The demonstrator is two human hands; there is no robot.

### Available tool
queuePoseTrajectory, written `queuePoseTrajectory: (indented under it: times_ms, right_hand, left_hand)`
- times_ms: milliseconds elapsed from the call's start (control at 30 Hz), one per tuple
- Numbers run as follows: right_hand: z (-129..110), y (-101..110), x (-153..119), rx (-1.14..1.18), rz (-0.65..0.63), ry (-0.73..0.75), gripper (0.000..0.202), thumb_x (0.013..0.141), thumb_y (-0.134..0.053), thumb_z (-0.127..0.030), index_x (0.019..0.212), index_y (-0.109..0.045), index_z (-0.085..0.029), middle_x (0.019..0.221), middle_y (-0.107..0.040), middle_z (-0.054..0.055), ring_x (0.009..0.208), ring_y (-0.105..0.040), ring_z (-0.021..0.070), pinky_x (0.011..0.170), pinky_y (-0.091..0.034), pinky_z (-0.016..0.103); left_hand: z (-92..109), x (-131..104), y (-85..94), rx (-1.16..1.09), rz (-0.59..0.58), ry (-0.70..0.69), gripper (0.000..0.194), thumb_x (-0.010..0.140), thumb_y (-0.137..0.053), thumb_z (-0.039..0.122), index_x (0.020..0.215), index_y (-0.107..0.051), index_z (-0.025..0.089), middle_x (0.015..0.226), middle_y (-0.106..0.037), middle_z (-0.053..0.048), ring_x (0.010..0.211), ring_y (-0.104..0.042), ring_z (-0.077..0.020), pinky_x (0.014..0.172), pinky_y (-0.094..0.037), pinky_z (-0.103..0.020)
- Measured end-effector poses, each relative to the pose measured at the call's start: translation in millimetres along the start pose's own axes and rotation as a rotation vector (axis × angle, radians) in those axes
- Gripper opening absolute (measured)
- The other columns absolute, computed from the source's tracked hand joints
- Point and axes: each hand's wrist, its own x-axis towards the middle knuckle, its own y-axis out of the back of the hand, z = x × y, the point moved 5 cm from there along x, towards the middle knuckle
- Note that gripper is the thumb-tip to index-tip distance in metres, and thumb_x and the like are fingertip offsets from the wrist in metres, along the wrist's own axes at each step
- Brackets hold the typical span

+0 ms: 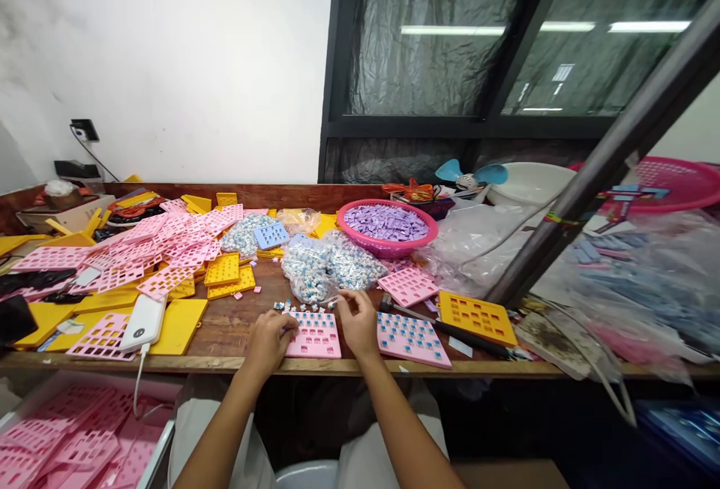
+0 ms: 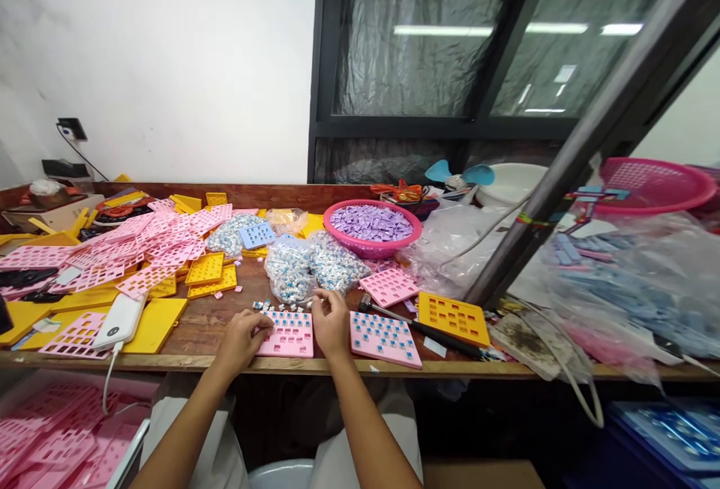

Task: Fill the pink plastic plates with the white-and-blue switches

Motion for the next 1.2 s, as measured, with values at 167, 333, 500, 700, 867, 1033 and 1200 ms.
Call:
queuePoseTrajectory:
  times_ms: [167, 333, 500, 700, 867, 1033, 1200]
  right_hand:
    - [32.4, 13.1, 25.8, -0.359, -0.225, -0.05, 0.02, 0.084, -0.058, -0.016, 0.1, -0.07, -0.019, 0.101, -0.071, 0.009, 0.091, -0.065, 0.0233, 0.083, -0.046, 0.033]
    - [43.2, 1.1, 32.2, -0.444, -0.351, -0.047, 0.018, 0.073, -0.074, -0.013, 0.089, -0.069, -0.02, 0.095, -0.072, 0.008, 0.091, -0.066, 0.024, 0.077, -0.043, 0.03]
    - [39.4, -9.8, 31.5, -0.455, -0.361, -0.041, 0.006, 0.079, -0.072, -0.018, 0.079, -0.067, -0.019, 0.092, -0.072, 0.01, 0.087, -0.067, 0.0248, 0.073, -0.042, 0.03]
    - [21.8, 8.5, 18.7, -0.366, -0.328, -0.031, 0.013, 0.083, -0.064, -0.017, 0.095, -0.07, -0.018, 0.09, -0.072, 0.008, 0.083, -0.067, 0.0234, 0.075, -0.046, 0.031]
    - [-4.8, 11.6, -12.9, 0.141, -0.328, 0.001, 0.026, 0.095, -0.056, -0.035, 0.111, -0.072, -0.022, 0.106, -0.072, 0.008, 0.098, -0.067, 0.0237, 0.088, -0.051, 0.036]
    - [-0.7, 4.1, -37.0, 0.278, -0.284, -0.124, 0.023, 0.088, -0.067, -0.04, 0.099, -0.074, -0.02, 0.1, -0.075, 0.008, 0.093, -0.069, 0.0251, 0.084, -0.054, 0.037]
    - [-14.0, -5.2, -37.1, 0.272, -0.316, -0.132, 0.02, 0.088, -0.068, -0.035, 0.101, -0.073, -0.021, 0.099, -0.076, 0.007, 0.091, -0.071, 0.0244, 0.082, -0.055, 0.036]
  left_hand:
    - [-0.2, 4.0, -0.4, 0.013, -0.025, -0.01, 0.013, 0.08, -0.069, 0.014, 0.082, -0.075, 0.025, 0.084, -0.073, -0.002, 0.085, -0.062, -0.0217, 0.084, -0.043, -0.036]
    - [-6.3, 1.3, 2.0, -0.05, -0.017, 0.007, 0.01, 0.084, -0.067, 0.026, 0.088, -0.076, 0.023, 0.086, -0.073, -0.004, 0.078, -0.064, -0.0186, 0.076, -0.048, -0.031]
    - [-26.3, 13.8, 20.9, -0.057, 0.096, 0.049, 0.027, 0.096, -0.049, 0.026, 0.106, -0.073, 0.018, 0.099, -0.074, -0.008, 0.083, -0.066, -0.0185, 0.077, -0.052, -0.032]
    - [-45.9, 40.5, 21.0, -0.022, 0.025, 0.01, 0.02, 0.085, -0.063, 0.018, 0.098, -0.078, 0.02, 0.101, -0.075, -0.009, 0.097, -0.067, -0.0233, 0.091, -0.051, -0.037]
    - [-51.3, 38.2, 17.0, -0.034, 0.025, 0.05, 0.016, 0.086, -0.063, 0.022, 0.095, -0.077, 0.019, 0.097, -0.076, -0.01, 0.093, -0.067, -0.0244, 0.09, -0.051, -0.039]
    - [-31.5, 12.5, 29.5, -0.112, 0.043, 0.044, 0.02, 0.092, -0.059, 0.03, 0.102, -0.073, 0.019, 0.104, -0.075, -0.008, 0.095, -0.068, -0.0218, 0.088, -0.053, -0.036]
    - [-10.6, -21.0, 27.4, -0.193, 0.007, 0.028, 0.024, 0.094, -0.06, 0.034, 0.11, -0.073, 0.021, 0.108, -0.075, -0.008, 0.095, -0.069, -0.0206, 0.08, -0.056, -0.031]
